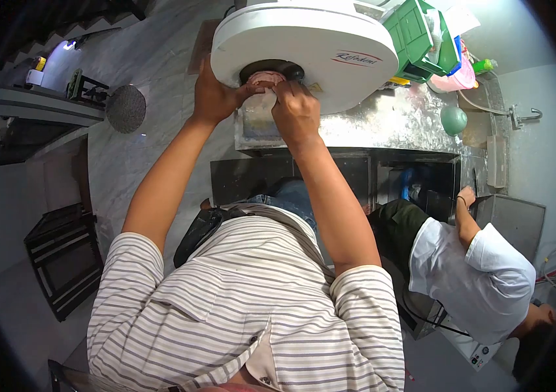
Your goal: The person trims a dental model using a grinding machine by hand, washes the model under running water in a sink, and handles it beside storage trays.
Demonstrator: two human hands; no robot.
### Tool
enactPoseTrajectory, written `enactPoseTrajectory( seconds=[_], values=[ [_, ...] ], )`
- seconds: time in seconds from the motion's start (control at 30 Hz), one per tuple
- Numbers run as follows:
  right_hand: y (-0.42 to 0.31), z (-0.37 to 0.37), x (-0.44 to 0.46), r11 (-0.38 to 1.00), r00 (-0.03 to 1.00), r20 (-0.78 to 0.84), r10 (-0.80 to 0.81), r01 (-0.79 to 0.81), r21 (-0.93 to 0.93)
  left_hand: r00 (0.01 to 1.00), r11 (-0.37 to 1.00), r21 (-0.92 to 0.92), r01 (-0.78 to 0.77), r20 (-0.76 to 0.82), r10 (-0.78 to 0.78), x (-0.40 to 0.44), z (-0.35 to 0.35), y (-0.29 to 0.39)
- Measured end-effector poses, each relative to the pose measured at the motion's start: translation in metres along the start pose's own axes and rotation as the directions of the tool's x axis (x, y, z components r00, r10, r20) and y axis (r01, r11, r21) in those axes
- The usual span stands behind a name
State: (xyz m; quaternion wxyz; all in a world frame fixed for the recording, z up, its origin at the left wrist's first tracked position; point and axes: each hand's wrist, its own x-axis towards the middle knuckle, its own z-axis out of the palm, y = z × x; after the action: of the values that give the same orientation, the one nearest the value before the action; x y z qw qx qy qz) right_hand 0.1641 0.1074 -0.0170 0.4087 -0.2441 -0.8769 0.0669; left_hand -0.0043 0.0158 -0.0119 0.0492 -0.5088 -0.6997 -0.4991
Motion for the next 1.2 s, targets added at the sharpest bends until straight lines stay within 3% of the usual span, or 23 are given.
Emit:
enactPoseTrajectory(
  seconds=[1.2],
  values=[
    [-0.0016,0.0004,-0.0004,1.000,0.999,-0.047,-0.011,0.012,0.013,0.998,0.998,-0.043,0.053,-0.040,-0.055,0.0003,0.0041,0.0033]
  ],
)
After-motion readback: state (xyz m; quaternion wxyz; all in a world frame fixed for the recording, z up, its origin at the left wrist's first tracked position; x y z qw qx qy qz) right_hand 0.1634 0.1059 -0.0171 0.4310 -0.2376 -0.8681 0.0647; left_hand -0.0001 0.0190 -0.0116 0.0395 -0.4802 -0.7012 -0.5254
